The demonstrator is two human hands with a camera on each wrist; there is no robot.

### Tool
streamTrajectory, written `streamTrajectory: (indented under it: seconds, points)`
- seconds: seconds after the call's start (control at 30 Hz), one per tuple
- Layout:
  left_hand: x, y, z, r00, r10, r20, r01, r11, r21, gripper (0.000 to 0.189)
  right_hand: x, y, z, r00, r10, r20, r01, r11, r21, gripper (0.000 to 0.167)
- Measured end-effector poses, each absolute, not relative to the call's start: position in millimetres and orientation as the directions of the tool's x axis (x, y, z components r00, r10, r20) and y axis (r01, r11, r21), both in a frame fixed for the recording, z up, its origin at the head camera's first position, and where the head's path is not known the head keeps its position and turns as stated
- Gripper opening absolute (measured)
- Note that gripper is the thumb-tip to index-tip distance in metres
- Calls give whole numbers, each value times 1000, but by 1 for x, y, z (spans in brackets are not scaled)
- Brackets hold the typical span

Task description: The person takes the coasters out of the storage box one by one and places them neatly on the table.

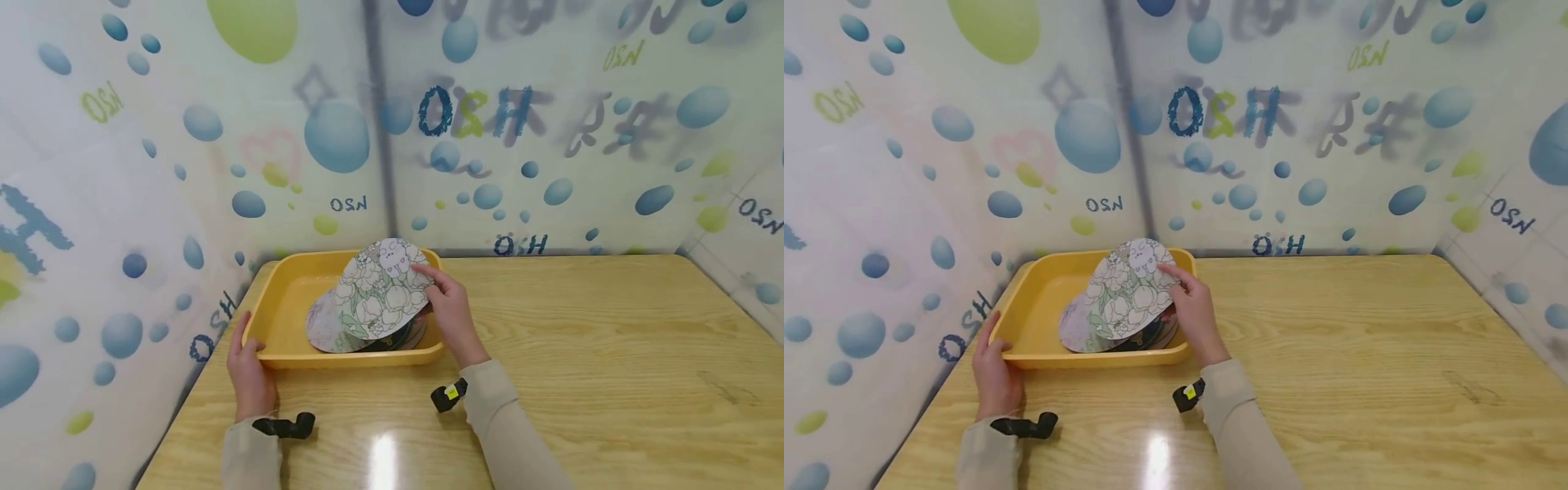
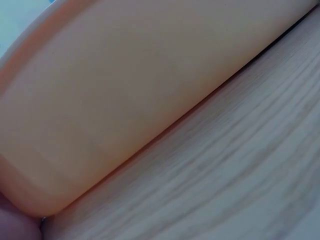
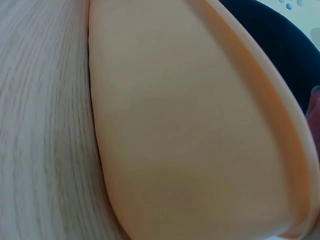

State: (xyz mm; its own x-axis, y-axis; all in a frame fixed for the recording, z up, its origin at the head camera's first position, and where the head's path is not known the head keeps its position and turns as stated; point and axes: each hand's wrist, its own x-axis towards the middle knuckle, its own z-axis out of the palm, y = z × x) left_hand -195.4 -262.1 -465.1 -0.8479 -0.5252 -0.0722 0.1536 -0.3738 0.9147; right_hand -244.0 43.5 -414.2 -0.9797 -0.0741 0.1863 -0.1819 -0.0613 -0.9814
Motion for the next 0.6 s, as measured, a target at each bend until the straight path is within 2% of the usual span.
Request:
streamTrajectory:
  seconds: [0.23,0.6]
  points:
    - [-198,-264,-470,-849,-525,-66,170,-388,906,58,-243,47,-410,-980,-78,185,-183,-28,-983,41]
    - [-200,-264,-472,-844,-532,-64,178,-390,903,58,-248,55,-415,-981,-44,190,-185,-99,-978,40]
